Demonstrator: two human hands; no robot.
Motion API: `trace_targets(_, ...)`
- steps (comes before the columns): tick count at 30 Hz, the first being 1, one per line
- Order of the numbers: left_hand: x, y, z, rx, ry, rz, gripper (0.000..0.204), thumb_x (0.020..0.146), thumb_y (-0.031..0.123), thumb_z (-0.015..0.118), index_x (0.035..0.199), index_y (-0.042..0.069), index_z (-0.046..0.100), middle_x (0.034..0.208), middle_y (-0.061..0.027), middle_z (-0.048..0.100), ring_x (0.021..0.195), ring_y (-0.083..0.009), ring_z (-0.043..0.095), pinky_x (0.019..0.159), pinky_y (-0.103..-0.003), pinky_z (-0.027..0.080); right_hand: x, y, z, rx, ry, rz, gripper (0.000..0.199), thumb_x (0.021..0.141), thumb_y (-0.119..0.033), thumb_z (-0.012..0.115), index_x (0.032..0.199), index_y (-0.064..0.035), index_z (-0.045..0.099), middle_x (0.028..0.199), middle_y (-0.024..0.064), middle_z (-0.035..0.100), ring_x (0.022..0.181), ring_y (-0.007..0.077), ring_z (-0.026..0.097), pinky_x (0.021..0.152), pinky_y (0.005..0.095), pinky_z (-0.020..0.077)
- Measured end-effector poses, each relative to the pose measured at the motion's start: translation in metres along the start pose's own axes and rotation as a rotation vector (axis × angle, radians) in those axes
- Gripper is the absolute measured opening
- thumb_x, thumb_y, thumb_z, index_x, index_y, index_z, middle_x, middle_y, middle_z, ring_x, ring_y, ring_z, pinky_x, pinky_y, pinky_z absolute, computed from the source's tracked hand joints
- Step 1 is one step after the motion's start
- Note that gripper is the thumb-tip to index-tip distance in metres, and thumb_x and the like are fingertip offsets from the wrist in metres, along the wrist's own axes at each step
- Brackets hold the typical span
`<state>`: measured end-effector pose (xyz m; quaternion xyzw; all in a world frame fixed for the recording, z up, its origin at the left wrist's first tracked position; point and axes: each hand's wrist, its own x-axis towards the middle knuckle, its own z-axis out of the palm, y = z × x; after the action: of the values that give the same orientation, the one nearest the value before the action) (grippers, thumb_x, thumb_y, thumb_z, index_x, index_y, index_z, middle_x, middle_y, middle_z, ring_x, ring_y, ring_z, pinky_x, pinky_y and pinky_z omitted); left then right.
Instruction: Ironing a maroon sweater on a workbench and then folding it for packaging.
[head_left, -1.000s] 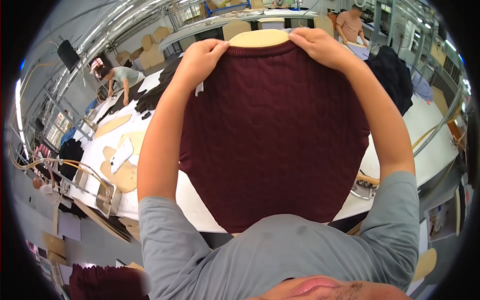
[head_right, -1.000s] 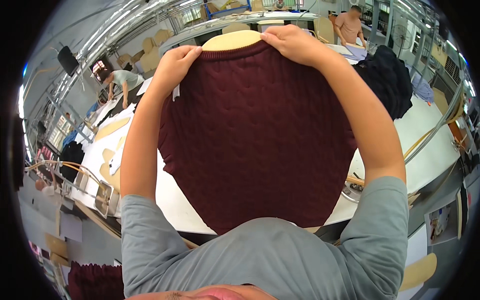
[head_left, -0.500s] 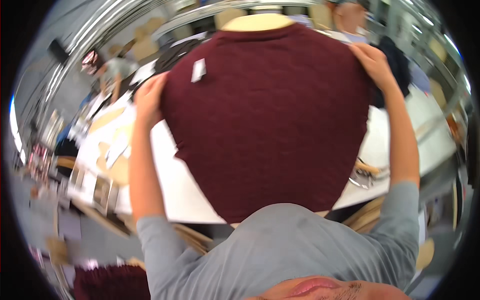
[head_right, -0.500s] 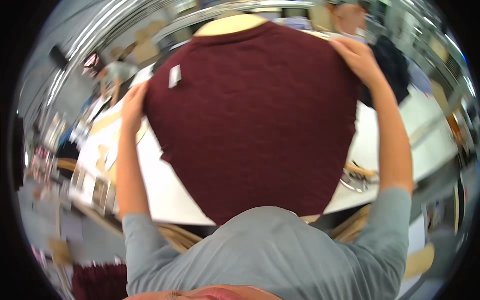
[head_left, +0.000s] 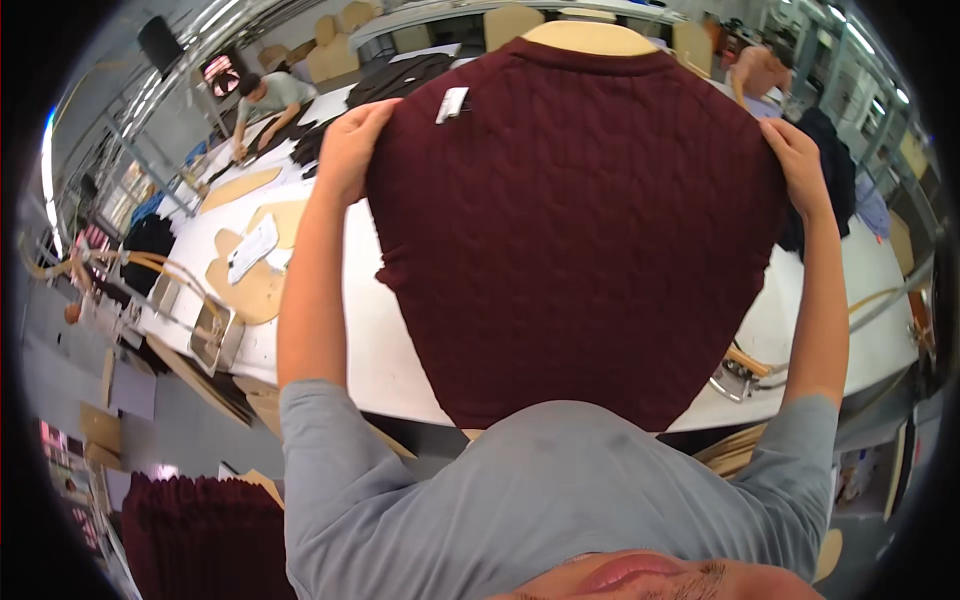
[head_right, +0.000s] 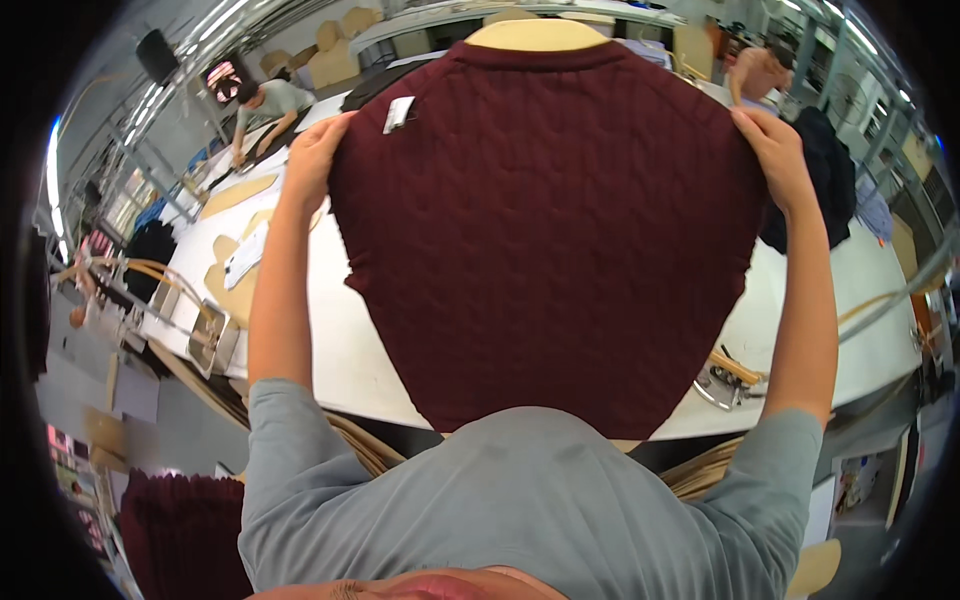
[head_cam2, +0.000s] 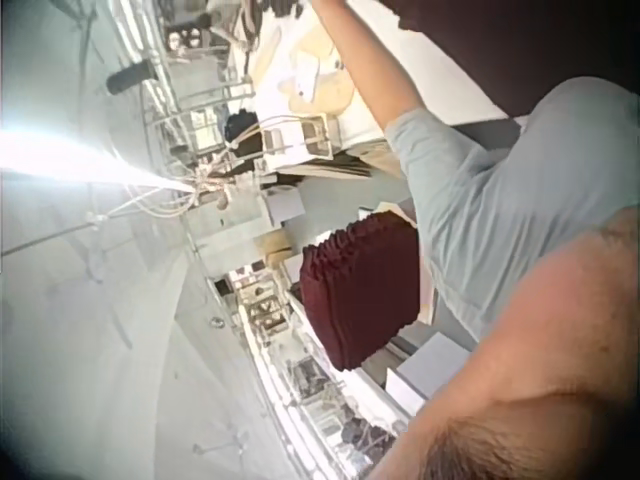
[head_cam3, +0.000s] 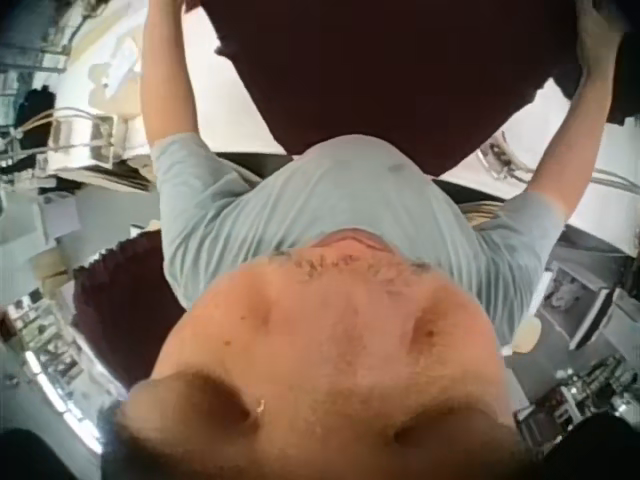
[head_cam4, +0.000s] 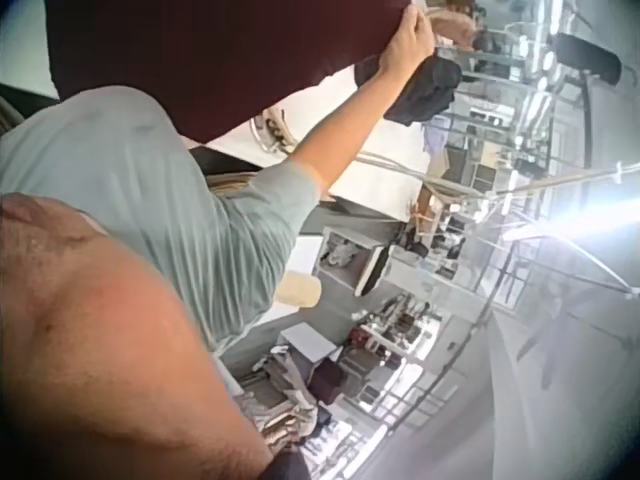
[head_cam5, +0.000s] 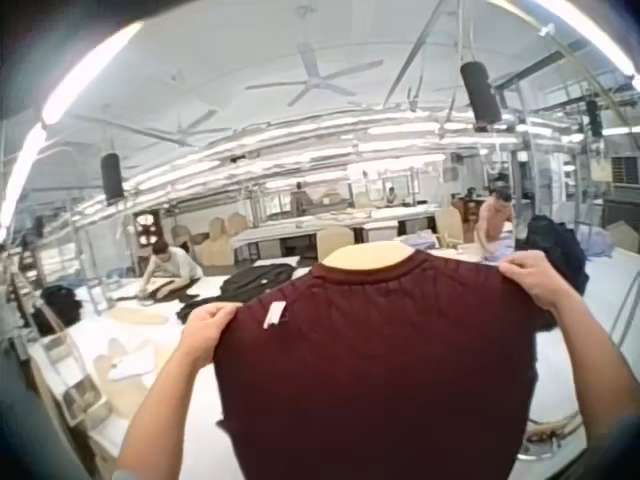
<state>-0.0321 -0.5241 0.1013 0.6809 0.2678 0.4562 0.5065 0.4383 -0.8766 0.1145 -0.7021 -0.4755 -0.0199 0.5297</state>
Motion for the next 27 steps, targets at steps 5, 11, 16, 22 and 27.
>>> trace_targets(5, 0.019, -0.005, -0.009, 0.744, -0.020, 0.243, 0.039, 0.104, 0.036, 0.055, 0.118, 0.004, 0.073, 0.102, -0.0059, 0.076, 0.084, -0.0203, 0.067, 0.080, -0.029, 0.051, 0.010, -0.013, 0.010, -0.268, 0.010, -0.358, 0.037, 0.108, -0.034, 0.050, 0.116, -0.0056, 0.072, 0.107, 0.0000, 0.072, 0.086, 0.0170, 0.061, 0.082, 0.0283, 0.0479)
trace_targets(11, 0.013, 0.027, 0.028, 1.052, -0.037, 0.596, 0.041, 0.107, 0.037, 0.042, 0.121, 0.010, 0.069, 0.113, -0.0069, 0.075, 0.095, -0.0332, 0.069, 0.085, -0.039, 0.051, -0.004, -0.064, 0.029, -0.682, -0.083, -0.526, 0.033, 0.108, -0.035, 0.046, 0.116, -0.0082, 0.064, 0.106, 0.0075, 0.071, 0.091, 0.0324, 0.064, 0.081, 0.0369, 0.0502)
trace_targets(16, 0.001, 0.098, 0.127, 0.937, -0.146, 0.580, 0.044, 0.108, 0.040, 0.037, 0.116, 0.007, 0.064, 0.117, -0.0122, 0.073, 0.105, -0.0369, 0.067, 0.090, -0.043, 0.050, 0.034, -0.095, 0.088, -0.549, -0.017, -0.696, 0.034, 0.109, -0.038, 0.045, 0.119, -0.0101, 0.062, 0.103, 0.0124, 0.072, 0.090, 0.0377, 0.067, 0.077, 0.0423, 0.0508)
trace_targets(22, 0.029, 0.071, 0.119, 0.887, -0.219, 0.573, 0.048, 0.108, 0.043, 0.037, 0.117, 0.005, 0.063, 0.115, -0.0157, 0.073, 0.105, -0.0413, 0.066, 0.091, -0.045, 0.050, 0.061, -0.122, 0.094, -0.632, -0.549, -0.536, 0.054, 0.108, -0.041, 0.043, 0.150, -0.0069, 0.047, 0.157, 0.0175, 0.047, 0.134, 0.0345, 0.053, 0.112, 0.0412, 0.0389)
trace_targets(27, -0.025, -0.031, -0.024, 0.840, 0.274, 0.145, 0.051, 0.110, 0.041, 0.035, 0.117, 0.000, 0.065, 0.096, -0.0178, 0.069, 0.081, -0.0329, 0.063, 0.077, -0.045, 0.049, -0.026, 0.107, 0.008, -0.098, -0.006, -0.232, 0.055, 0.099, -0.050, 0.051, 0.131, -0.0057, 0.059, 0.132, 0.0184, 0.065, 0.114, 0.0349, 0.065, 0.092, 0.0428, 0.0525)
